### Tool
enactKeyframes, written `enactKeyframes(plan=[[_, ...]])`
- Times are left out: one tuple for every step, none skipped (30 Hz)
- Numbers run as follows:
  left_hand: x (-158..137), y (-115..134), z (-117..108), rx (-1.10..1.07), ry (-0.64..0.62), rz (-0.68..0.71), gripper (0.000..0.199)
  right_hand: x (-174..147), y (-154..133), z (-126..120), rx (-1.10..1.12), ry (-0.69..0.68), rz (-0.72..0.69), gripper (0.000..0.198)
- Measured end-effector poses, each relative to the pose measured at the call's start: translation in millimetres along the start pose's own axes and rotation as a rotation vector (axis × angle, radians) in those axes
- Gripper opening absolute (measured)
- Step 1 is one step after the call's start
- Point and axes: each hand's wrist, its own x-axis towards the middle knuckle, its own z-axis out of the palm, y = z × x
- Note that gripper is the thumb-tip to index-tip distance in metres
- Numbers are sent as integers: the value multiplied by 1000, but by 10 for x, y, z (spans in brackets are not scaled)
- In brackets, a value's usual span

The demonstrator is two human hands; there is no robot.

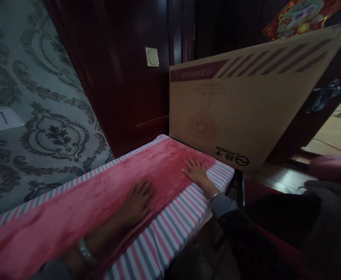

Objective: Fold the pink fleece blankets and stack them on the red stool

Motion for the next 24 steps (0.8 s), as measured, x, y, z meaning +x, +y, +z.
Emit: enactKeyframes(plan=[[10, 3, 81, 8, 0, 3, 56, -13, 20, 73, -24, -34, 27, 59], [10, 5, 151, 14, 9, 8, 55, -26, 51, 135, -41, -52, 41, 59], [4, 4, 204, 18, 24, 13, 54, -34, 88, 181, -50, -60, 44, 60], [-7, 2, 241, 18, 45, 17, 54, -34, 126, 207, -51, -64, 39, 60], [-19, -1, 262, 16, 56, 22, 54, -23, 161, 212, -43, -71, 36, 61], [-30, -4, 269, 12, 62, 22, 54, 1, 188, 198, -24, -85, 36, 61], [-39, -5, 266, 7, 66, 21, 54, 42, 205, 168, 0, -102, 40, 60], [-45, -4, 257, 2, 66, 19, 54, 98, 208, 128, 24, -114, 45, 59], [-49, -2, 247, -4, 66, 18, 54, 171, 194, 83, 46, -117, 47, 57], [-51, 1, 237, -11, 66, 18, 54, 258, 159, 39, 62, -108, 43, 57], [-52, 3, 230, -18, 68, 16, 54, 357, 104, 3, 70, -85, 32, 57], [-53, 5, 227, -24, 68, 14, 54, 462, 28, -21, 77, -54, 7, 58], [-54, 6, 228, -30, 68, 13, 55, 568, -63, -28, 87, -27, -35, 59], [-55, 5, 234, -35, 68, 12, 55, 669, -163, -18, 102, -17, -91, 60], [-58, 2, 243, -40, 69, 13, 55, 761, -264, 9, 118, -25, -154, 61], [-62, -3, 254, -45, 70, 15, 55, 838, -358, 49, 130, -48, -212, 61], [-67, -8, 266, -51, 73, 17, 56, 899, -435, 100, 138, -78, -256, 60], [-72, -14, 277, -60, 77, 19, 56, 942, -491, 155, 139, -109, -278, 59], [-78, -18, 286, -70, 81, 18, 56, 970, -524, 211, 134, -132, -280, 58], [-84, -22, 294, -80, 81, 15, 57, 986, -533, 263, 130, -143, -271, 57], [-90, -24, 300, -91, 79, 14, 57, 991, -525, 308, 127, -142, -261, 56], [-94, -25, 304, -99, 78, 14, 57, 991, -503, 343, 123, -137, -257, 57], [-97, -26, 308, -106, 78, 17, 57, 988, -476, 369, 119, -131, -256, 57], [-98, -27, 313, -111, 81, 21, 57, 984, -449, 387, 115, -124, -259, 57]])
